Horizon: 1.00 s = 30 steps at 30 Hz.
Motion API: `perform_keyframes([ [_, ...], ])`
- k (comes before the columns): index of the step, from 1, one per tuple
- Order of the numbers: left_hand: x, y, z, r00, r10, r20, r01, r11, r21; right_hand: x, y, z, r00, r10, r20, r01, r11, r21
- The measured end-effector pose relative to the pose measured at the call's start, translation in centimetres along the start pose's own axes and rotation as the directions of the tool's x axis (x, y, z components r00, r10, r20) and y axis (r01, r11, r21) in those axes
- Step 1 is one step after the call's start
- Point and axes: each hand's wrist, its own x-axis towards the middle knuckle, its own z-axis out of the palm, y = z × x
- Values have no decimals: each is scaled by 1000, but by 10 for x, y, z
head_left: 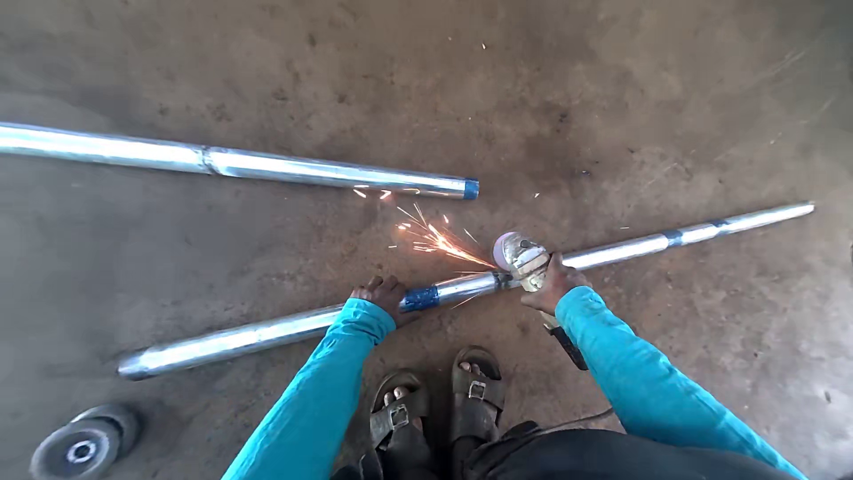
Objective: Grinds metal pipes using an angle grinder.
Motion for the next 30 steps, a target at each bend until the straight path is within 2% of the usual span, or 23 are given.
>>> perform_keyframes([
  [3,0,0,1,1000,-8,8,8,1000,4,-3,-6,4,999,-28,17,28,999,16],
  [5,1,-3,6,1000,6,-26,-6,1000,13,-2,-8,6,1000,-21,20,21,999,30],
  [10,1,-3,3,1000,10,1,-10,1000,-14,1,3,-2,1000,28,-9,-28,999,18],
  [13,2,-4,5,998,31,-55,-31,1000,3,-4,5,1,1000,21,14,-21,999,28],
  [19,0,-1,2,1000,12,-20,-11,1000,22,-3,0,7,1000,8,10,-8,999,46],
  [23,1,-1,-3,999,-7,38,7,1000,7,2,11,3,1000,24,1,-24,999,37],
  [27,8,-4,-10,996,5,85,-4,1000,-10,-3,12,15,1000,-8,-4,8,994,107],
  [30,11,-7,-3,999,30,40,-30,1000,-1,-4,9,19,1000,-2,-16,4,990,142],
])
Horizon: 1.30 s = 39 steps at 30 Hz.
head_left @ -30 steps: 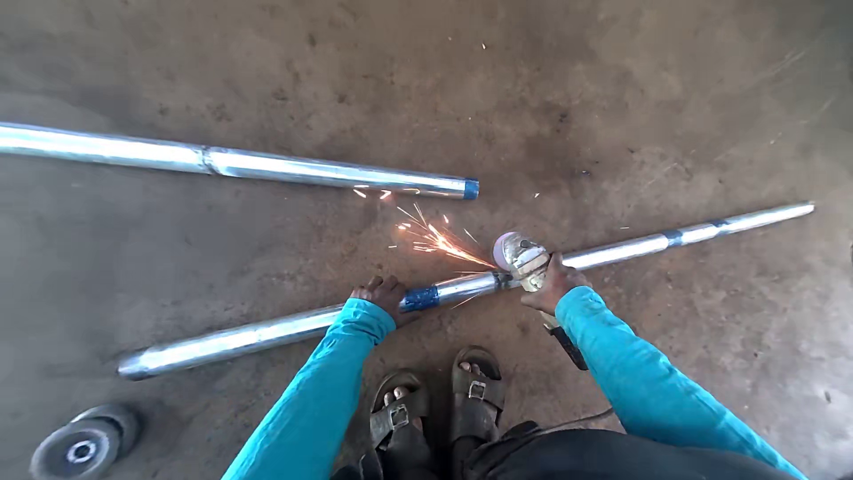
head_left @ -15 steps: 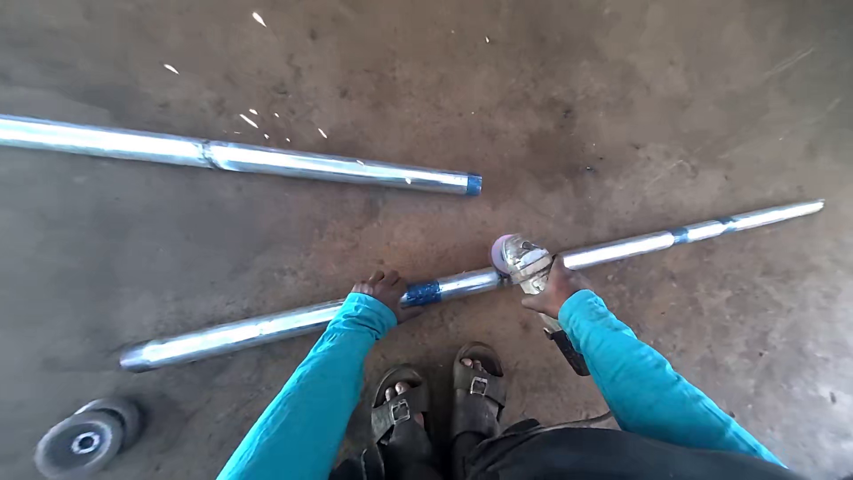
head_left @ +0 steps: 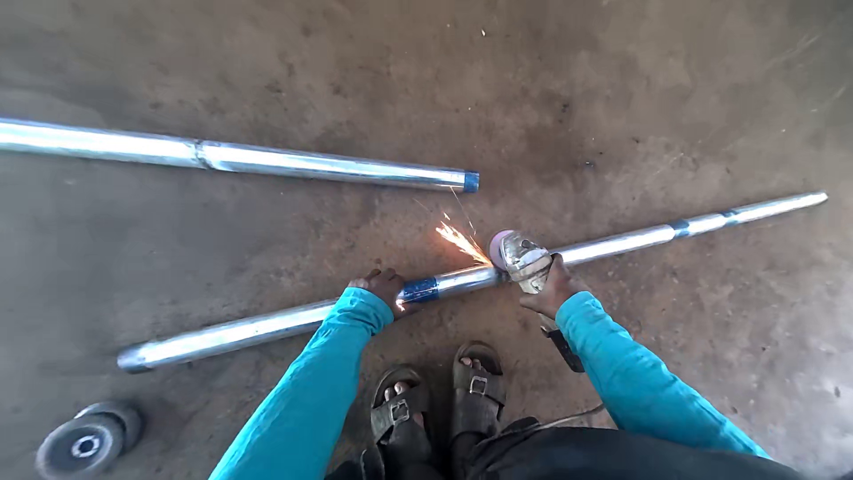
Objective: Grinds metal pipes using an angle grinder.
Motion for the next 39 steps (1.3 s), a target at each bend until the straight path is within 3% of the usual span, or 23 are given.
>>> perform_keyframes([
  [6,0,6,-19,995,-16,103,16,1000,8,6,6,-6,999,-21,-25,20,998,-55],
  [9,2,6,-23,992,-14,125,15,1000,-1,-1,3,2,998,-59,-14,59,998,33],
  [17,6,6,-29,982,-21,189,20,1000,7,-3,8,-4,1000,-3,-31,4,1000,15],
  [39,9,7,-35,972,-27,236,22,1000,23,-8,4,9,997,-3,-77,4,1000,12],
])
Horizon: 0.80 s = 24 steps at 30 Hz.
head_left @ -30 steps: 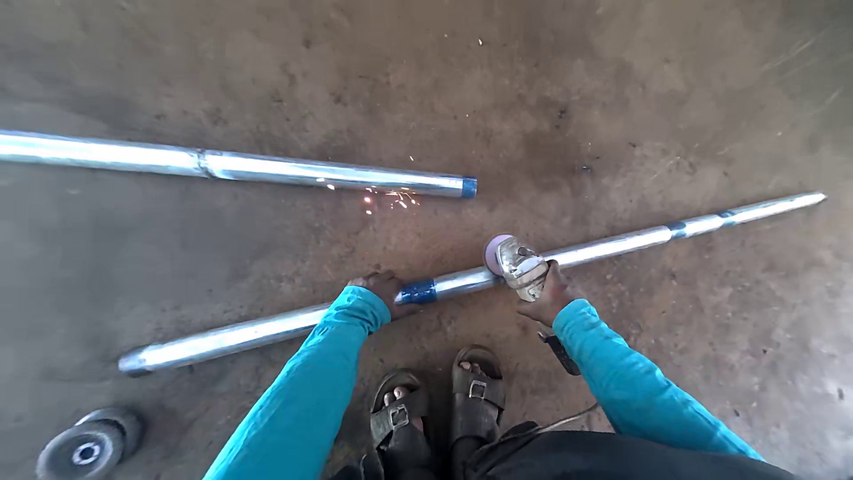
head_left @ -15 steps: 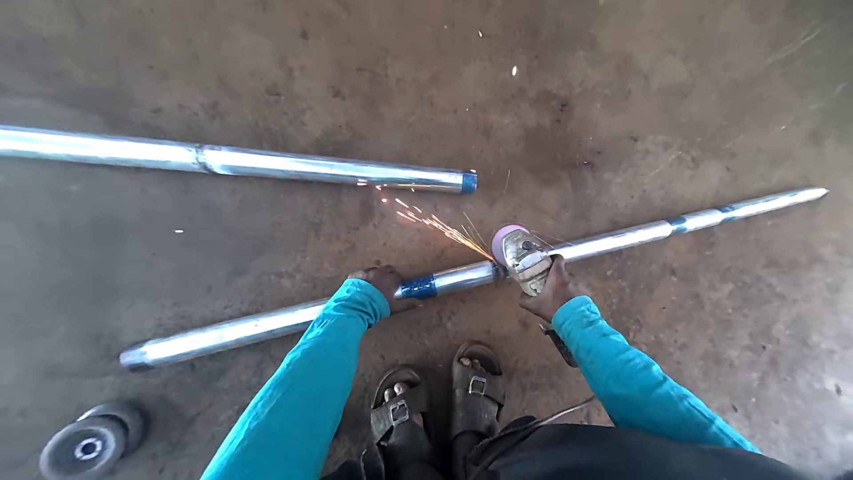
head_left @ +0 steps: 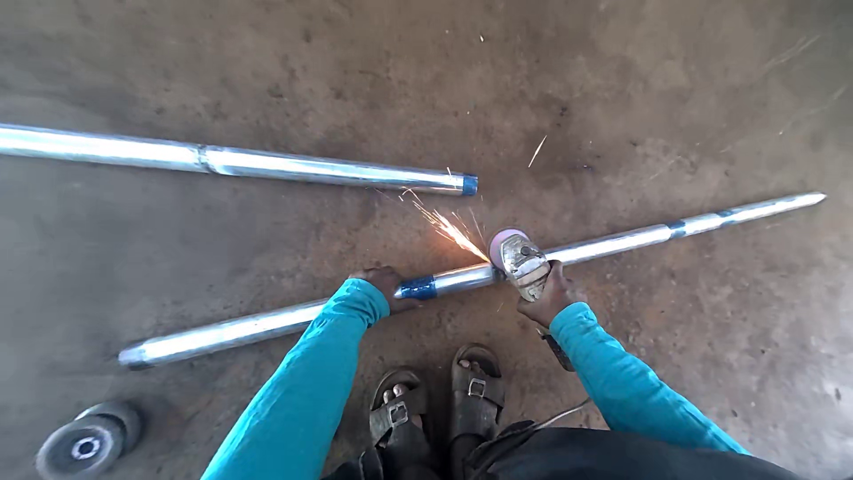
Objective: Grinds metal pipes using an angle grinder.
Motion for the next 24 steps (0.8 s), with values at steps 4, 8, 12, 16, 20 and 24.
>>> perform_keyframes([
  [4,3,-4,6,1000,0,-30,0,1000,19,7,9,-2,1000,11,-19,-11,1000,-25],
  [8,3,-2,0,1000,-7,2,7,1000,25,-1,4,0,1000,-9,9,8,1000,26],
  [12,4,-4,6,1000,-4,-30,5,999,43,-1,2,2,1000,19,9,-20,999,28],
  [16,3,-1,1,1000,-23,-12,23,1000,15,3,8,-6,1000,30,8,-30,1000,-6],
  [20,5,-4,4,1000,0,-26,0,1000,0,-5,3,-1,999,24,36,-24,1000,10],
  [24,5,-6,9,999,13,-45,-13,1000,0,-4,2,-2,1000,18,6,-19,999,38],
])
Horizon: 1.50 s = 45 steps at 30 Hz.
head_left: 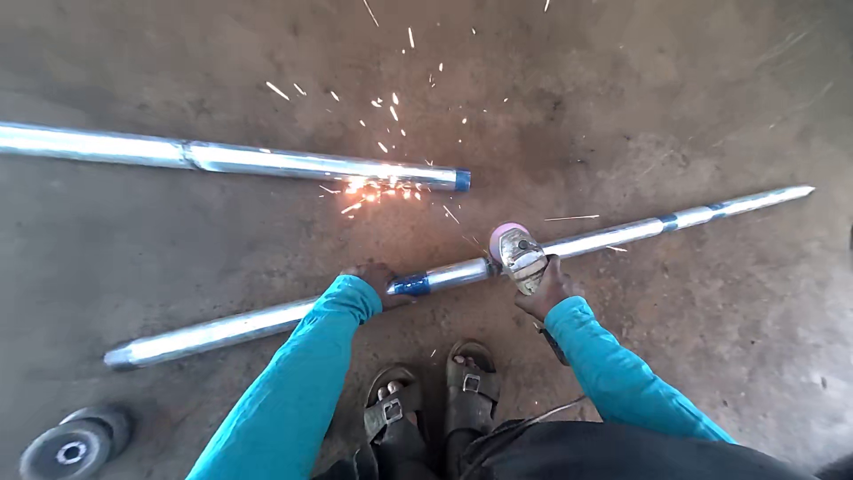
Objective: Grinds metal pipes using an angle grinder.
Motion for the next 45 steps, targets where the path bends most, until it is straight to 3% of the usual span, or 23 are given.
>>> perform_keyframes([
  [15,-3,2,-3,1000,-7,-5,7,999,-32,7,-8,0,999,-37,-4,37,998,-54],
  [30,4,-1,-3,999,-44,14,44,999,10,12,4,-6,1000,28,-6,-28,999,-32],
  [40,-10,-2,19,958,-6,-286,0,1000,-22,11,-6,-10,999,16,30,-15,1000,-12],
  [45,-10,8,18,981,-87,-175,82,996,-38,9,-7,-10,999,-21,26,21,1000,6],
])
